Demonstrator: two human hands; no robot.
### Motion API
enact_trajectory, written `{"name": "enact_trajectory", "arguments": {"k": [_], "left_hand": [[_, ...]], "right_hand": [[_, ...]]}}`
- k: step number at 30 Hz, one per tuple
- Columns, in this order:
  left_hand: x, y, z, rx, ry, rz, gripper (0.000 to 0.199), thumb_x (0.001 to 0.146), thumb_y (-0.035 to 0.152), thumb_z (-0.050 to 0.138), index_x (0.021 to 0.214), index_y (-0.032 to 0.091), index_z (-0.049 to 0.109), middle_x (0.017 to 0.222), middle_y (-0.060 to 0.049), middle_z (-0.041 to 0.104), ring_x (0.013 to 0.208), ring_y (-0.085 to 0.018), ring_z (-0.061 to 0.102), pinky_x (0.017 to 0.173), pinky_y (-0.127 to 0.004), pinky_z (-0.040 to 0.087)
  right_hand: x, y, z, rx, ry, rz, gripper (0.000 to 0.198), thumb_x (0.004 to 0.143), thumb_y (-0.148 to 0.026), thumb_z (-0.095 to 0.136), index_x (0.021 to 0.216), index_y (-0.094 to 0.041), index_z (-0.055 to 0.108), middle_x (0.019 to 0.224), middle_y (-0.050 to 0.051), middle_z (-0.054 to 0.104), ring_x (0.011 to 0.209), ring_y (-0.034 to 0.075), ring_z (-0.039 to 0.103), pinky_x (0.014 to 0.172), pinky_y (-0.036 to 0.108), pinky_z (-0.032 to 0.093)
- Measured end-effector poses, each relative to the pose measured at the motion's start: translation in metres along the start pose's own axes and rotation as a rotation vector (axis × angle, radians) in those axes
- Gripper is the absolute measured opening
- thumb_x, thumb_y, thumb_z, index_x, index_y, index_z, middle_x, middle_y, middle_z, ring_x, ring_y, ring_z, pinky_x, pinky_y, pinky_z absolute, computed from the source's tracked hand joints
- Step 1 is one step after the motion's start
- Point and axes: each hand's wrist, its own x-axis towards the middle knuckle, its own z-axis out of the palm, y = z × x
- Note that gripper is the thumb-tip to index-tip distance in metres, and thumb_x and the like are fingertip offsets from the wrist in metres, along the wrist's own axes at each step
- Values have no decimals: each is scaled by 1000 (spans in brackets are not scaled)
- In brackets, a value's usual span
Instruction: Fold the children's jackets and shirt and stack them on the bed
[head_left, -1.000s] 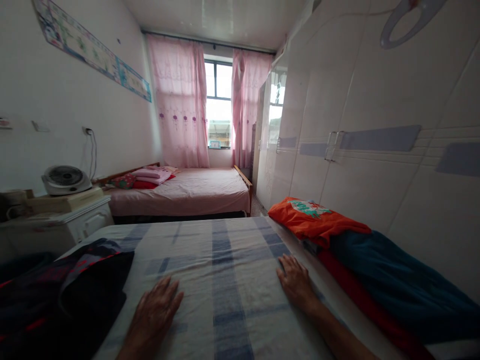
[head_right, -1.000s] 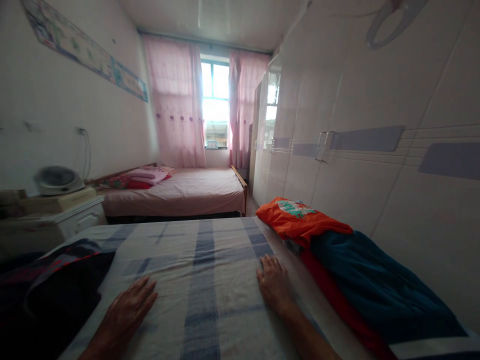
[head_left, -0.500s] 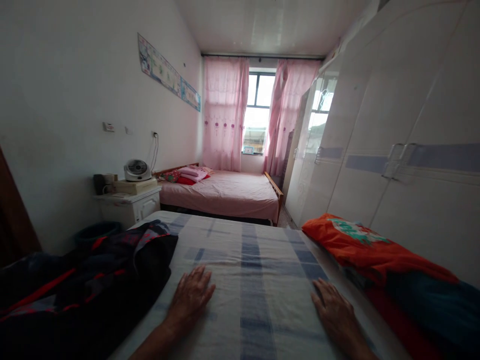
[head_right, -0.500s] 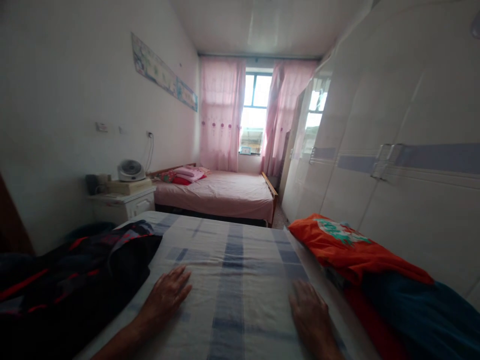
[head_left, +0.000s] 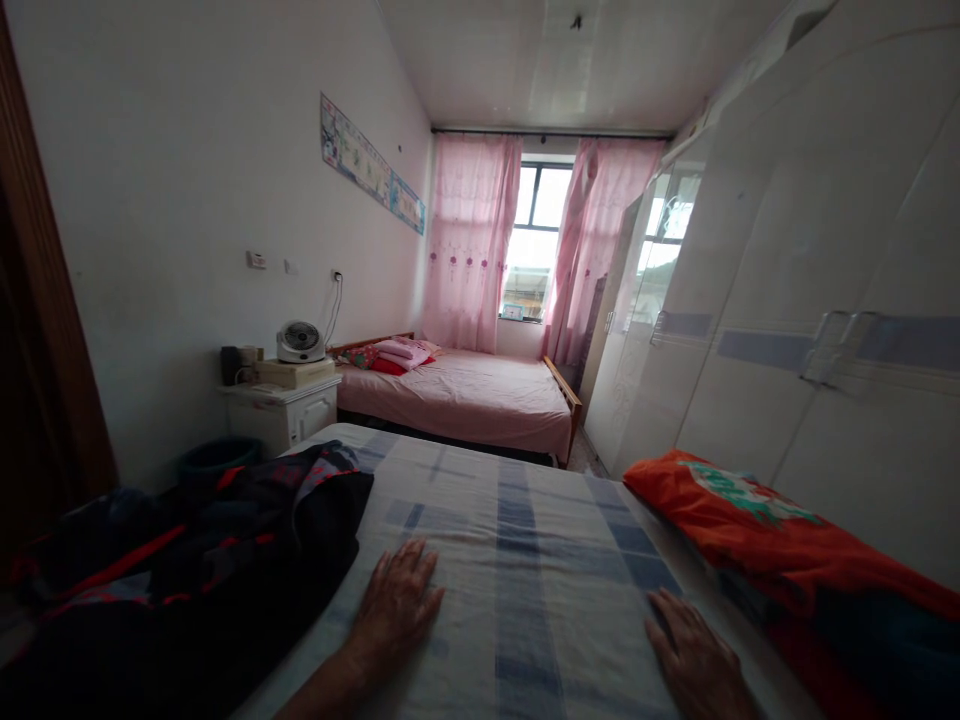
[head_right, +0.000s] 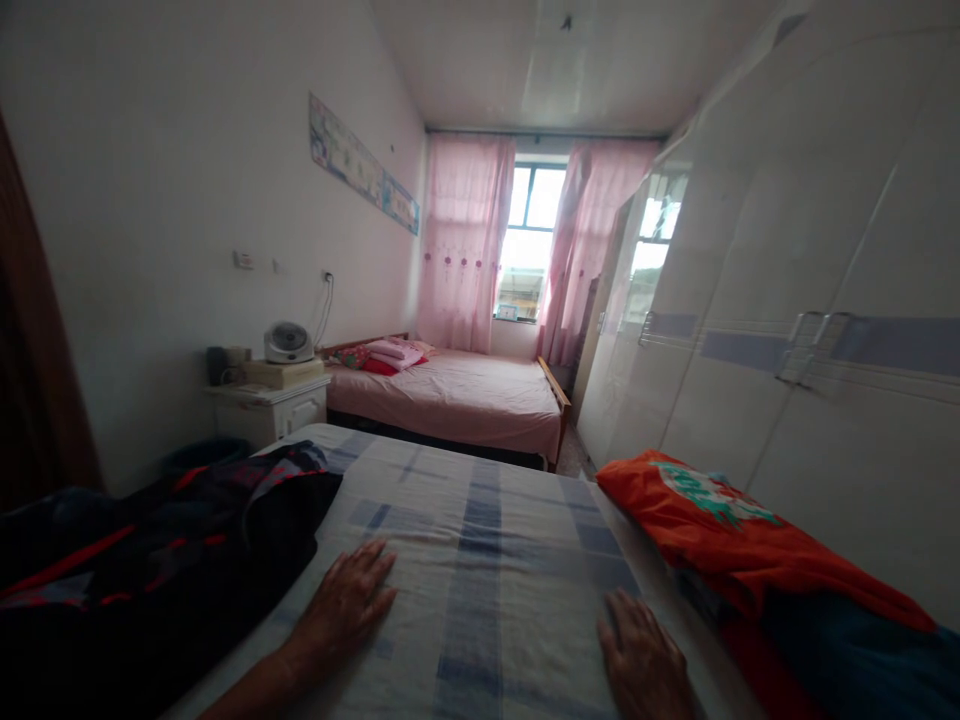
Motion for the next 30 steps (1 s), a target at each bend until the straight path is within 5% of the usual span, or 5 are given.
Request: {"name": "enact_trajectory", "arguments": {"k": [30], "left_hand": [[-2,2,-2,34,5,12,46,89,35,43,130,16,51,140,-13,43,131,-25,37,109,-49,27]], "right_hand": [[5,4,-1,81,-8,15,47,77,-37,35,108,-20,66,123,9,61,117,26,53,97,42,42]]}}
